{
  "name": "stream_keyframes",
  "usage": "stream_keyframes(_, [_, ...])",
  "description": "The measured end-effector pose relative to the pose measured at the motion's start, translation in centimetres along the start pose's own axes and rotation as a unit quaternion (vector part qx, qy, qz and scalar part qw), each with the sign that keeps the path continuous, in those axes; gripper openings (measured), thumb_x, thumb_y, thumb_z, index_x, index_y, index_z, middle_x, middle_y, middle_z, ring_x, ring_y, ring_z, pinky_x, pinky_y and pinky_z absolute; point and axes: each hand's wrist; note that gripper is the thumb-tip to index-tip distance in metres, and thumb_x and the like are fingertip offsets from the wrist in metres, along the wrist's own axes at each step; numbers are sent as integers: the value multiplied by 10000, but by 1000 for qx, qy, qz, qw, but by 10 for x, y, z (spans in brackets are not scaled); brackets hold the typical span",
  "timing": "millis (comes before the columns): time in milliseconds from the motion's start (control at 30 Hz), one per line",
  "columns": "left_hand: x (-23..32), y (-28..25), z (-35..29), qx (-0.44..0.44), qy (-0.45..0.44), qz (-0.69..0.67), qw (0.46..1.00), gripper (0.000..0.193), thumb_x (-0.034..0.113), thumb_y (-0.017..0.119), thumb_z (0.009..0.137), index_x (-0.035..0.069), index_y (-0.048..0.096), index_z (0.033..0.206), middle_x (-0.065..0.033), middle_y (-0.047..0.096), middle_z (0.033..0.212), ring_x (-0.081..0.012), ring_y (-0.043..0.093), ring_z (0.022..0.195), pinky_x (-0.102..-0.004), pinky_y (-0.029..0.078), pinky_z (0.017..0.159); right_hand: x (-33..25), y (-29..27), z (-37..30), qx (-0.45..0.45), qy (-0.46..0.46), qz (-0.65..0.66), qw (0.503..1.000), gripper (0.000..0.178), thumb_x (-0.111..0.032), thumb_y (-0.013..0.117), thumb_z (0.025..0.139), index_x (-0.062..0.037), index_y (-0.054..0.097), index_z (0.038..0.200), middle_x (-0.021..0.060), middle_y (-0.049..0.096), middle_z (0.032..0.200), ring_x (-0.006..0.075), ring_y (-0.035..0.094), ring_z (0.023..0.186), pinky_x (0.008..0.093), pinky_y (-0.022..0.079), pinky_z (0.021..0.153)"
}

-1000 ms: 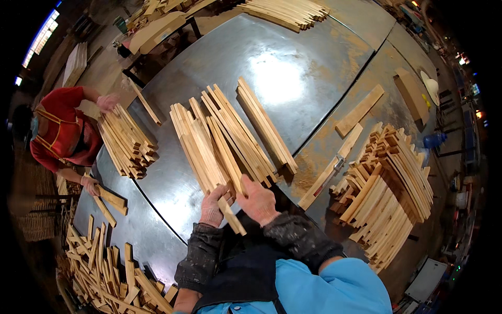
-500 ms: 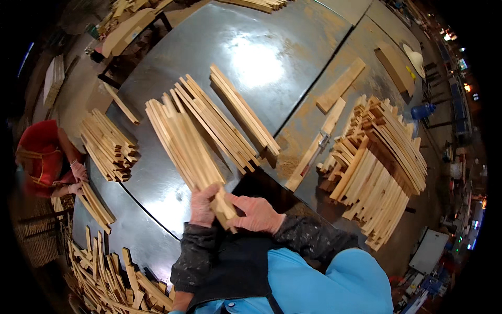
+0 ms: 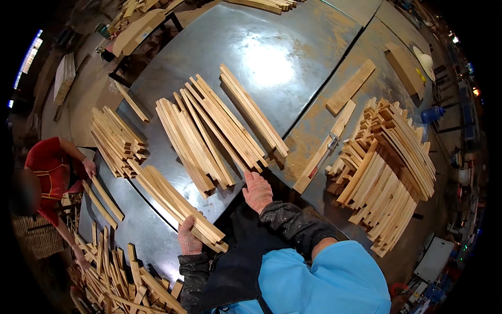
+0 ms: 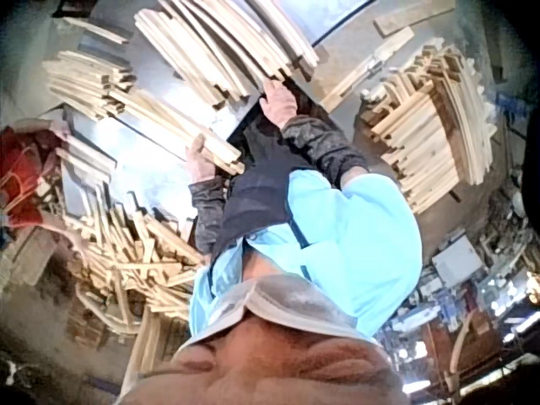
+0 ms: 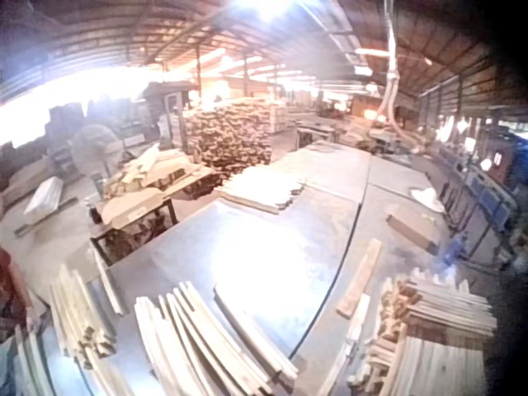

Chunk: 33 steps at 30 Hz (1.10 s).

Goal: The person sorts and stacks small wooden slats on a metal table in a workshop. They pick up loose pieces, align them into neat piles, and occasionally transfer stacks to a nearby conveyor belt.

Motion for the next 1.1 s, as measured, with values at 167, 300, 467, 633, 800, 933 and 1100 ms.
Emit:
stream_keyframes(167, [-13,-7,-5,-13,-12,18,1000,468,185,752,942,-26,599,1331,-193,739,1100,-316,736,966,-428,628,894,4,9,12,11,2,-5,1000,672,-278,756,931,-90,507,1526,160,635,1319,398,648,1168,488,545,963])
stream_keyframes(300, [-11,-2,-4,-10,-10,23,1000,486,158,742,925,-37,581,1340,-196,735,1099,-319,738,956,-431,630,884,9,20,34,-13,1,-54,998,533,-316,713,958,-80,535,1402,174,634,1285,416,711,1043,537,580,826])
stream_keyframes(467, [-6,9,-1,-38,-22,3,999,535,98,737,892,-61,545,1366,-201,727,1095,-315,740,945,-422,630,873,7,38,59,-38,13,-103,994,413,-279,683,960,-58,604,1300,197,687,1240,426,717,1060,554,578,852])
stream_keyframes(633, [-7,22,4,-44,-19,-2,999,531,47,722,902,-27,548,1399,-185,729,1098,-309,739,938,-419,633,865,-23,-17,40,-82,14,-16,996,247,-265,642,939,-40,699,1021,212,747,947,450,709,984,553,565,854])
stream_keyframes(800, [-13,22,9,-41,-12,-29,999,541,-44,695,892,-10,556,1413,-179,738,1101,-314,749,958,-434,640,862,-40,-84,-24,-72,-29,119,990,281,-310,666,919,-66,711,1052,251,732,940,467,696,933,547,552,827])
stream_keyframes(933, [-15,21,6,-42,-4,-34,999,542,-45,696,890,-10,556,1413,-178,740,1105,-323,753,965,-443,643,864,-59,-116,-73,-83,-72,204,973,270,-288,659,958,-91,700,1138,211,729,989,418,709,950,493,567,811])
stream_keyframes(1100, [-23,7,6,-16,9,-33,999,571,-49,700,877,2,540,1422,-172,728,1145,-327,745,983,-451,638,887,-73,-63,-62,-176,-140,120,967,234,-288,645,944,-73,636,1035,185,726,936,432,704,897,547,548,773])
Point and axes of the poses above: each hand's wrist, its own z-axis towards the middle knuckle, its own y-axis out of the palm, x = y × z
